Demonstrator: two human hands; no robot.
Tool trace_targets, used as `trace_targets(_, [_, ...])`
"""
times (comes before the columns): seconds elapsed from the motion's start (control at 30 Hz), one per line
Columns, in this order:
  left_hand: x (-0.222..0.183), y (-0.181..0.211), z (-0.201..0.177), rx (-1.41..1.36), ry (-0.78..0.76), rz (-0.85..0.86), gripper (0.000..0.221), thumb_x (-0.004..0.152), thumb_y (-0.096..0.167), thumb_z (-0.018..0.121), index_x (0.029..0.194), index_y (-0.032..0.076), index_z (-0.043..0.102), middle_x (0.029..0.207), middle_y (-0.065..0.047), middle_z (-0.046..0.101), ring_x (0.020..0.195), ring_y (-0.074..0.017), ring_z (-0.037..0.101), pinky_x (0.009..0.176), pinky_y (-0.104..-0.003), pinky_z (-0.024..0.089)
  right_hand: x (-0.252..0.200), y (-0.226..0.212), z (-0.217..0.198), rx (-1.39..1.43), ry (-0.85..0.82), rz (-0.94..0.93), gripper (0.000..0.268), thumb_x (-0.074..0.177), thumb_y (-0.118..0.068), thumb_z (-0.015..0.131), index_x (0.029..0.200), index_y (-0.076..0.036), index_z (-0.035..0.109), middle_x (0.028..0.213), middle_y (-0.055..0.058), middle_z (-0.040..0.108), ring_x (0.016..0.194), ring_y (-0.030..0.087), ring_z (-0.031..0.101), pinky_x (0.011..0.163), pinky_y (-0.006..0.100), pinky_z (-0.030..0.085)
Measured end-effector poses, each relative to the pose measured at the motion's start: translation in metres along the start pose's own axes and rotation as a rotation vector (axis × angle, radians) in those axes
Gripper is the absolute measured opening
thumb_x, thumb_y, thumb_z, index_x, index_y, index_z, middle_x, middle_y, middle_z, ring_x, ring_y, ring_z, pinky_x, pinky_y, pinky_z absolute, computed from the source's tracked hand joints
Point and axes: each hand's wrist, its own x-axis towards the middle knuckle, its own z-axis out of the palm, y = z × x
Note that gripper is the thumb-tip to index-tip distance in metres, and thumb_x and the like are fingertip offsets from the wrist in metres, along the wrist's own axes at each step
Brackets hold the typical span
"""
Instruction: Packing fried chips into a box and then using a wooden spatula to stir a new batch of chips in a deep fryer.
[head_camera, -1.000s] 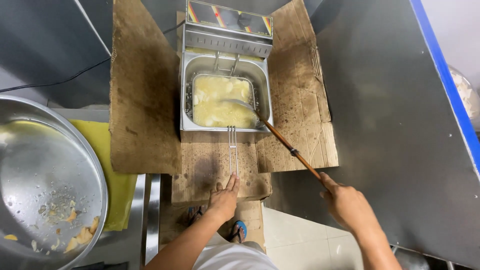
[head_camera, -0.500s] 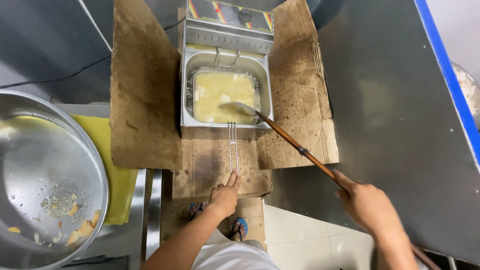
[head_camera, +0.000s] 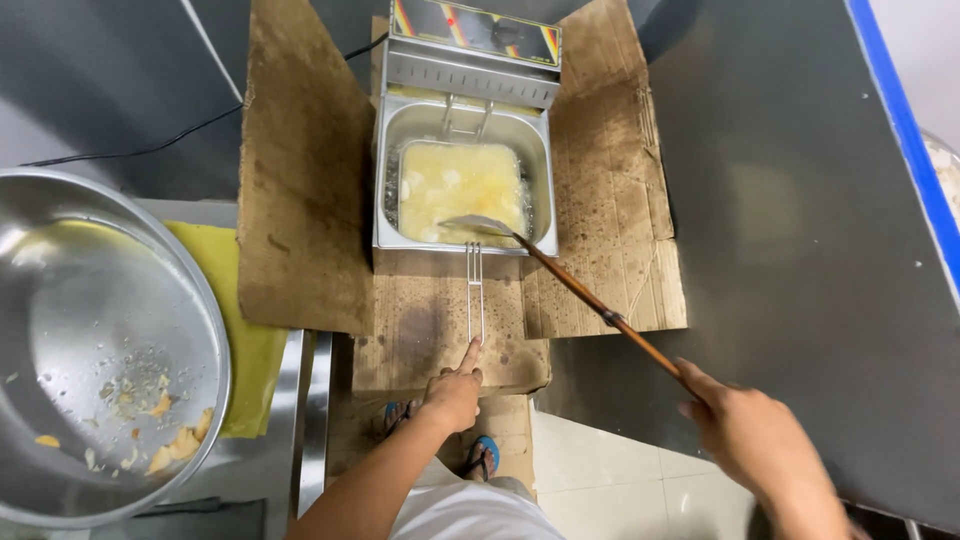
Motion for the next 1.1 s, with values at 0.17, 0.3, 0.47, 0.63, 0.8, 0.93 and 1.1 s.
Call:
trace_targets(0.17, [-0.005, 0.000, -0.004, 0.001, -0.012, -0.005, 0.059, 0.101, 0.015, 0.066, 0.153, 0.009, 0.039, 0.168, 0.000, -0.041, 0.121, -0.0344, 0.052, 0.083, -0.041, 0.056, 0.015, -0.031, 0.011, 0.208, 0.027, -0.021, 0.060, 0.095, -0.033, 0.056, 0.154, -0.037, 0.043, 0.127, 0.009, 0.072, 0.109, 0.043, 0.067, 0.089, 0.048, 0.054])
trace_targets(0.3, [-0.008, 0.000, -0.007, -0.017, -0.019, -0.007, 0.057, 0.100, 0.014, 0.067, 0.151, 0.009, 0.042, 0.168, 0.001, -0.040, 0.118, -0.0329, 0.053, 0.081, -0.040, 0.057, 0.001, -0.029, -0.001, 0.320, 0.060, 0.065, 0.059, 0.092, -0.034, 0.057, 0.150, -0.040, 0.049, 0.142, 0.003, 0.063, 0.121, 0.042, 0.063, 0.095, 0.045, 0.054])
trace_targets(0.47, [-0.008, 0.001, -0.004, -0.044, -0.026, -0.007, 0.059, 0.100, 0.015, 0.066, 0.153, 0.010, 0.039, 0.166, 0.002, -0.044, 0.117, -0.0331, 0.053, 0.078, -0.041, 0.058, 0.029, -0.048, 0.019, 0.217, 0.061, -0.001, 0.061, 0.096, -0.031, 0.054, 0.156, -0.036, 0.040, 0.127, 0.008, 0.069, 0.102, 0.045, 0.069, 0.085, 0.054, 0.054])
trace_targets(0.63, [-0.013, 0.002, -0.009, -0.041, -0.044, -0.005, 0.057, 0.101, 0.012, 0.065, 0.152, 0.009, 0.040, 0.164, -0.001, -0.047, 0.121, -0.0347, 0.051, 0.081, -0.042, 0.059, 0.044, -0.052, 0.050, 0.259, 0.036, -0.074, 0.059, 0.099, -0.026, 0.053, 0.157, -0.027, 0.041, 0.123, 0.011, 0.070, 0.098, 0.046, 0.068, 0.081, 0.052, 0.054])
trace_targets(0.8, [-0.006, -0.002, -0.004, -0.052, -0.007, 0.019, 0.057, 0.099, 0.013, 0.068, 0.149, 0.008, 0.042, 0.167, 0.002, -0.042, 0.117, -0.0342, 0.052, 0.082, -0.043, 0.056, 0.020, -0.039, 0.020, 0.189, -0.002, -0.005, 0.061, 0.097, -0.033, 0.054, 0.156, -0.036, 0.040, 0.128, 0.008, 0.070, 0.106, 0.043, 0.069, 0.088, 0.047, 0.053])
trace_targets(0.93, [-0.004, -0.003, -0.002, -0.076, -0.012, 0.023, 0.058, 0.098, 0.012, 0.068, 0.150, 0.009, 0.041, 0.167, 0.004, -0.042, 0.120, -0.0340, 0.051, 0.085, -0.043, 0.055, 0.009, -0.038, 0.003, 0.191, 0.069, 0.002, 0.062, 0.095, -0.035, 0.056, 0.156, -0.038, 0.041, 0.120, 0.007, 0.072, 0.100, 0.043, 0.069, 0.083, 0.049, 0.054])
trace_targets(1.1, [-0.003, 0.000, -0.001, -0.030, -0.025, 0.006, 0.063, 0.099, 0.016, 0.069, 0.154, 0.009, 0.037, 0.163, 0.000, -0.049, 0.121, -0.0346, 0.052, 0.088, -0.042, 0.055, 0.030, -0.076, -0.005, 0.203, 0.158, -0.049, 0.063, 0.096, -0.032, 0.054, 0.156, -0.040, 0.036, 0.127, 0.010, 0.064, 0.102, 0.050, 0.068, 0.088, 0.060, 0.054])
